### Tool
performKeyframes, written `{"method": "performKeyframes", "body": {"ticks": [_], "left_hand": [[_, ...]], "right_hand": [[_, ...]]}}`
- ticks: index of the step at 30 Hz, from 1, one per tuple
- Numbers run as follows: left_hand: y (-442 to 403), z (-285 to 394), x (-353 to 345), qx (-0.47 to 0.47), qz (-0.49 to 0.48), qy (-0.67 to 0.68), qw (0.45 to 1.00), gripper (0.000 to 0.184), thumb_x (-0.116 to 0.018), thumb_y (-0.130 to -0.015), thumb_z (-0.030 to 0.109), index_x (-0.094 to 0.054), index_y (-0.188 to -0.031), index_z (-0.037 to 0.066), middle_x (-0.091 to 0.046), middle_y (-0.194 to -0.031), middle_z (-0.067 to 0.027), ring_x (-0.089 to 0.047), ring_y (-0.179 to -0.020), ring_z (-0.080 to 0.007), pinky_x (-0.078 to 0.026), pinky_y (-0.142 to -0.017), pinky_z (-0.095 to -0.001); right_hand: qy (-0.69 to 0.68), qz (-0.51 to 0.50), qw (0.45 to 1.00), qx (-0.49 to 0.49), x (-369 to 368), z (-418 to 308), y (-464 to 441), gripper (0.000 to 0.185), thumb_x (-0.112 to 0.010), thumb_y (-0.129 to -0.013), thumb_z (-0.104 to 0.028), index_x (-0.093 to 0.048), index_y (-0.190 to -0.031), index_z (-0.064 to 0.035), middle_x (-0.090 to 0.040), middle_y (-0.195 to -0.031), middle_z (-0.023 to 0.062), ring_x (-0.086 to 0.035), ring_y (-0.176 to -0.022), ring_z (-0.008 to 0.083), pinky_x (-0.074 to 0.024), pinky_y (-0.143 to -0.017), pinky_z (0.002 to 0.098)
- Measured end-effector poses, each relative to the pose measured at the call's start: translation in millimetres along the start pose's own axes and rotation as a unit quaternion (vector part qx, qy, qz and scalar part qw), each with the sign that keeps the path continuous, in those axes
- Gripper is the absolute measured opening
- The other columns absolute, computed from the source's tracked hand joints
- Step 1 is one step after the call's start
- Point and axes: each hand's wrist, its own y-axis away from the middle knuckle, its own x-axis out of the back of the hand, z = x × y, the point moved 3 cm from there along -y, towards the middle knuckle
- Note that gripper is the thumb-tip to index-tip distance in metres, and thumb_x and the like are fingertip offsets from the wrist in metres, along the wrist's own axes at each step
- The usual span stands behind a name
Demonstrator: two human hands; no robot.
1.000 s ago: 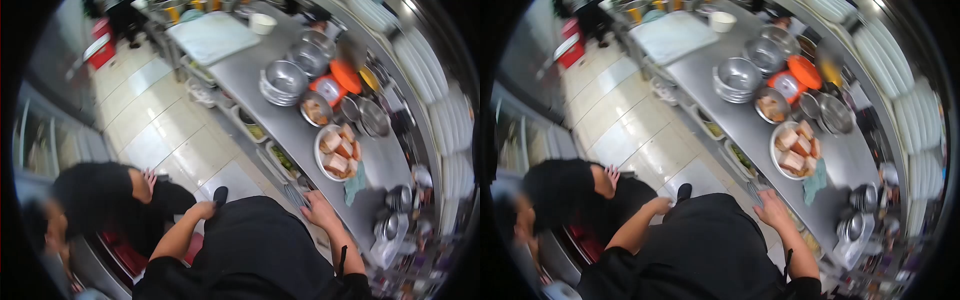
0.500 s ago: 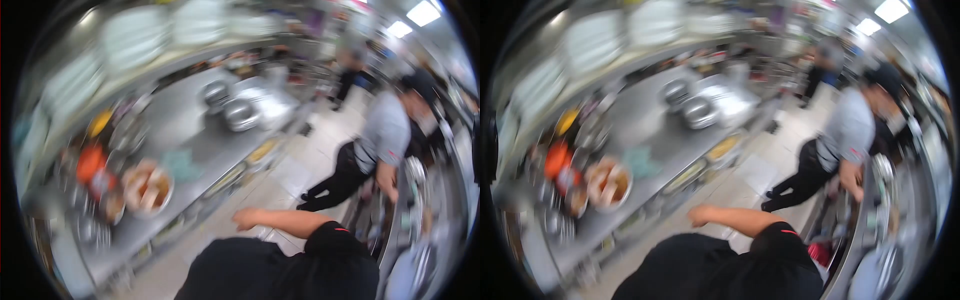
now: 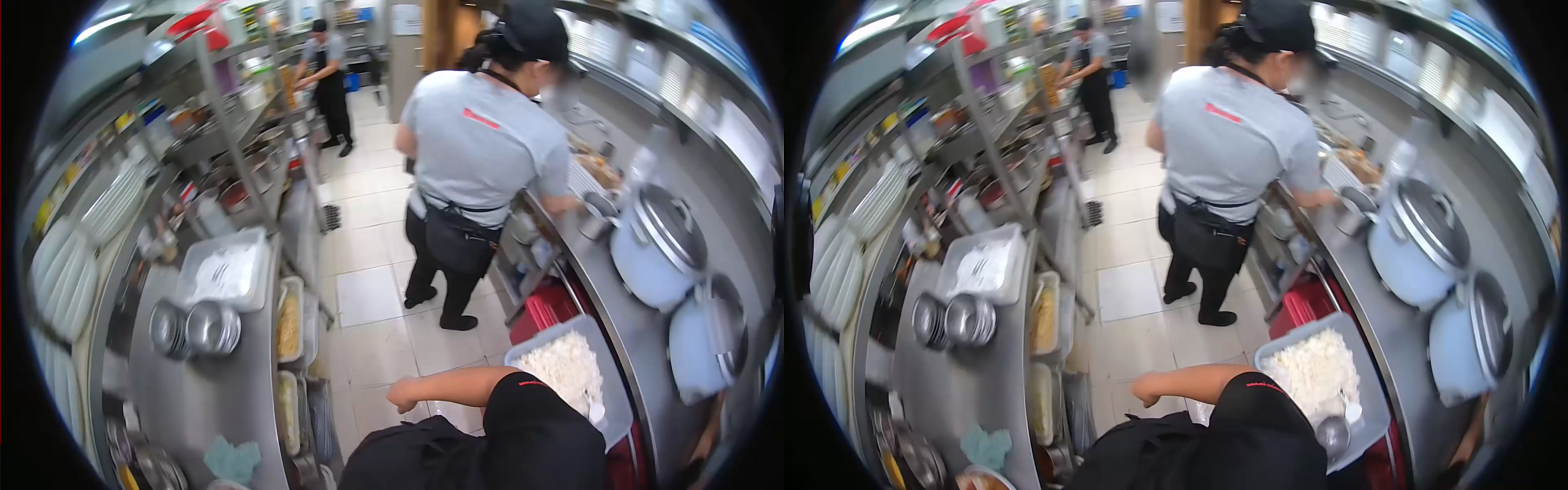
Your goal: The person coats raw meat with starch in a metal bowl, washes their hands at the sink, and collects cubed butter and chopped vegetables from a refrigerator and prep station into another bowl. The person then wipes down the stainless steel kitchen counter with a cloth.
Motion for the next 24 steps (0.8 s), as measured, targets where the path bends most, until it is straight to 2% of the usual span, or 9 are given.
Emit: {"method": "performKeyframes", "body": {"ticks": [5, 8, 11, 14, 17, 20, 24], "left_hand": [[-62, 47, 11, -0.083, -0.085, -0.086, 0.989, 0.042, -0.059, -0.086, 0.026, -0.056, -0.124, 0.009, -0.067, -0.097, -0.0186, -0.067, -0.09, -0.0375, -0.05, -0.082, -0.0474], [-89, 78, 0, -0.123, -0.129, -0.126, 0.976, 0.042, -0.059, -0.086, 0.026, -0.055, -0.125, 0.01, -0.067, -0.095, -0.0186, -0.067, -0.088, -0.0377, -0.049, -0.08, -0.0479], [-108, 104, -17, -0.15, -0.161, -0.153, 0.963, 0.043, -0.058, -0.087, 0.027, -0.054, -0.126, 0.01, -0.067, -0.093, -0.0186, -0.067, -0.087, -0.0378, -0.049, -0.079, -0.0484], [-116, 119, -30, -0.158, -0.173, -0.151, 0.96, 0.043, -0.058, -0.087, 0.028, -0.052, -0.126, 0.01, -0.067, -0.092, -0.0186, -0.067, -0.085, -0.0379, -0.049, -0.078, -0.0489], [-128, 128, -39, -0.147, -0.173, -0.143, 0.963, 0.044, -0.058, -0.087, 0.028, -0.051, -0.127, 0.01, -0.067, -0.09, -0.0185, -0.067, -0.084, -0.0381, -0.049, -0.077, -0.0494], [-139, 125, -44, -0.116, -0.16, -0.126, 0.972, 0.044, -0.058, -0.087, 0.029, -0.05, -0.127, 0.011, -0.066, -0.088, -0.0185, -0.067, -0.082, -0.0382, -0.049, -0.076, -0.0499], [-161, 111, -36, -0.053, -0.135, -0.106, 0.984, 0.045, -0.058, -0.088, 0.03, -0.048, -0.128, 0.011, -0.066, -0.086, -0.0185, -0.067, -0.08, -0.0384, -0.049, -0.074, -0.0506]], "right_hand": [[-0.089, -0.002, 0.989, -0.118, -11, 12, 46, 0.035, -0.069, -0.08, -0.032, -0.071, -0.094, 0.0004, -0.071, -0.094, 0.0199, -0.068, -0.091, 0.0393, -0.0548, -0.076, 0.0488], [-0.129, 0.064, 0.976, -0.165, -29, 15, 57, 0.038, -0.069, -0.081, -0.033, -0.07, -0.097, 0.0013, -0.07, -0.094, 0.0212, -0.067, -0.091, 0.0405, -0.0541, -0.076, 0.0493], [-0.198, 0.132, 0.949, -0.208, -47, 24, 84, 0.039, -0.069, -0.08, -0.034, -0.072, -0.089, 0.0031, -0.07, -0.091, 0.0236, -0.067, -0.09, 0.0404, -0.053, -0.079, 0.0502], [-0.225, 0.135, 0.94, -0.219, -76, 55, 95, 0.044, -0.069, -0.084, -0.038, -0.069, -0.102, 0.0027, -0.069, -0.099, 0.025, -0.066, -0.095, 0.0421, -0.0523, -0.084, 0.0496], [-0.233, 0.071, 0.936, -0.255, -65, 76, 114, 0.053, -0.066, -0.087, -0.042, -0.064, -0.116, 0.0021, -0.067, -0.11, 0.0245, -0.063, -0.106, 0.0409, -0.0503, -0.09, 0.0484], [-0.251, 0.1, 0.939, -0.214, -43, 103, 109, 0.055, -0.064, -0.089, -0.044, -0.061, -0.121, 0.0008, -0.065, -0.113, 0.0249, -0.061, -0.108, 0.042, -0.0488, -0.093, 0.0483], [-0.24, 0.08, 0.955, -0.152, 1, 144, 54, 0.058, -0.063, -0.09, -0.045, -0.058, -0.126, 0.0, -0.065, -0.115, 0.0248, -0.06, -0.111, 0.0416, -0.0481, -0.094, 0.0474]]}}
